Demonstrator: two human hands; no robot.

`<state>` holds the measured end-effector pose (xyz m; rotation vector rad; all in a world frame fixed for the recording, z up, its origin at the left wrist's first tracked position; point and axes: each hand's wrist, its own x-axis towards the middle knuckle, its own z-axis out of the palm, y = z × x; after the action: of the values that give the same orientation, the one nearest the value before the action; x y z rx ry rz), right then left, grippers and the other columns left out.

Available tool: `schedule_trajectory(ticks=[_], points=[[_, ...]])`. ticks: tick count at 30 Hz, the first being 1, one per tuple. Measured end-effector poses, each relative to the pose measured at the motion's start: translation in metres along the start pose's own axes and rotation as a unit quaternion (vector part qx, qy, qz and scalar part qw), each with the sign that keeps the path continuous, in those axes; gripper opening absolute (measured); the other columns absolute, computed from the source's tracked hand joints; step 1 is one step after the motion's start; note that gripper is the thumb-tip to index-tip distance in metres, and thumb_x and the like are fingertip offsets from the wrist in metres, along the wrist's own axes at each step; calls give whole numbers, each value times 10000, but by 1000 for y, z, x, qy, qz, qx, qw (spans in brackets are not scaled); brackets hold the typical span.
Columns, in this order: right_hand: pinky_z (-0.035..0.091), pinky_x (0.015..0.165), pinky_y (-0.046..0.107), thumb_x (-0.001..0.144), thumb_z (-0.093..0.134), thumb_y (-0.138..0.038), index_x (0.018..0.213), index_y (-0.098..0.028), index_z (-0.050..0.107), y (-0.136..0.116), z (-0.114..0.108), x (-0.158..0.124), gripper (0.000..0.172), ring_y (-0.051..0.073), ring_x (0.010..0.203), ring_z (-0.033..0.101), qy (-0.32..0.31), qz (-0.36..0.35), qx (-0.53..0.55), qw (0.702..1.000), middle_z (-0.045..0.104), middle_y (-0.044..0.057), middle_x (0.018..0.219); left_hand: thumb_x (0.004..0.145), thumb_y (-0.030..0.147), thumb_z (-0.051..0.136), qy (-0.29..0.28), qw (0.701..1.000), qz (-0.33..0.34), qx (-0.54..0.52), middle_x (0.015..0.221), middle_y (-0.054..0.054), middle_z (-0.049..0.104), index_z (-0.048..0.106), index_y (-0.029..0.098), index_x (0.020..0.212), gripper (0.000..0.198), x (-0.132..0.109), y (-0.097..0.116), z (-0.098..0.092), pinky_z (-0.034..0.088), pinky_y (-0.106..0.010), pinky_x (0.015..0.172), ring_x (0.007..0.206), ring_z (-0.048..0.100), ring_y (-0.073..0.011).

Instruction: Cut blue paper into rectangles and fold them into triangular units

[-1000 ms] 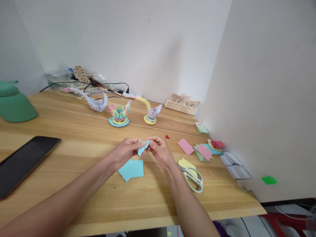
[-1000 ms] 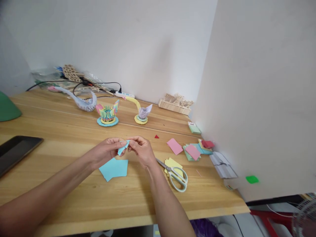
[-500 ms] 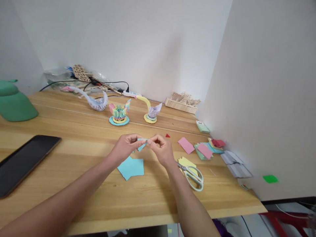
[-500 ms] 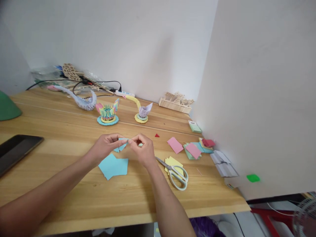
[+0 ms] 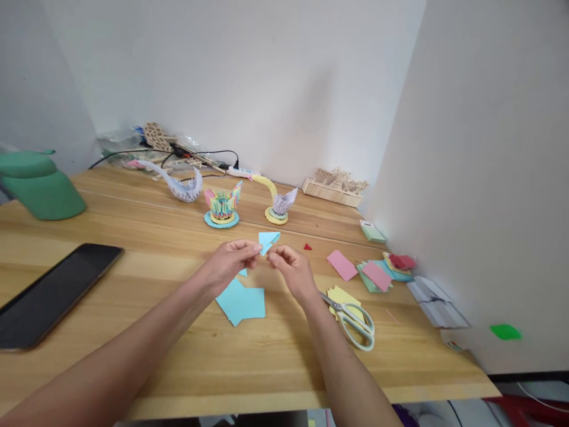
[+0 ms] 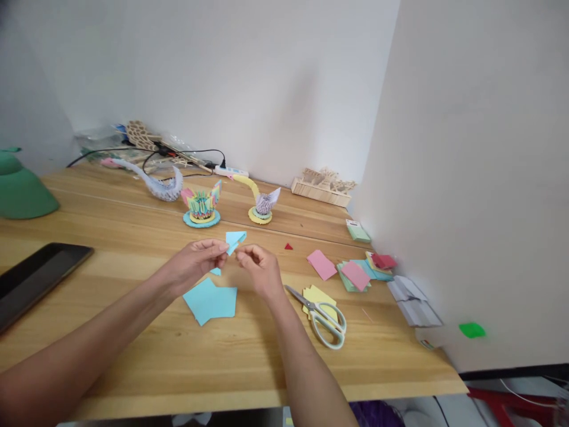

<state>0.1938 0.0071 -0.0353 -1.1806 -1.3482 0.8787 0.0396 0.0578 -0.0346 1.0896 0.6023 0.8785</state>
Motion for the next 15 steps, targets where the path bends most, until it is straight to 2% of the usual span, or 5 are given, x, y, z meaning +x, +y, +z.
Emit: schedule_trajectory(ticks=[3, 6, 15], points=[[417, 667, 252, 753, 619, -300, 718, -189, 617, 1, 4, -2, 117, 129, 666, 526, -16, -14, -8, 1000, 604, -13, 699, 647, 337, 715, -13, 999, -21, -27, 536, 14, 518, 622, 143, 611, 218, -2, 1, 2, 346, -240, 542, 531, 449, -101], [421, 683, 261, 750, 624, -307, 721, -197, 627, 2, 6, -4, 114, 144, 696, 545, 4, -25, -18, 1000, 621, -4, 716, 650, 340, 711, -23, 998, -35, -37, 536, 14, 514, 617, 148, 614, 217, -3, 1, 3, 336, -243, 539, 533, 438, -103], [418, 631, 253, 740, 628, -337, 695, -186, 613, 2, 8, -4, 159, 136, 638, 529, 28, -19, -11, 999, 614, -2, 672, 629, 339, 725, -11, 999, -27, -37, 563, 18, 542, 623, 154, 601, 213, -4, 0, 8, 321, -251, 562, 544, 445, -99]])
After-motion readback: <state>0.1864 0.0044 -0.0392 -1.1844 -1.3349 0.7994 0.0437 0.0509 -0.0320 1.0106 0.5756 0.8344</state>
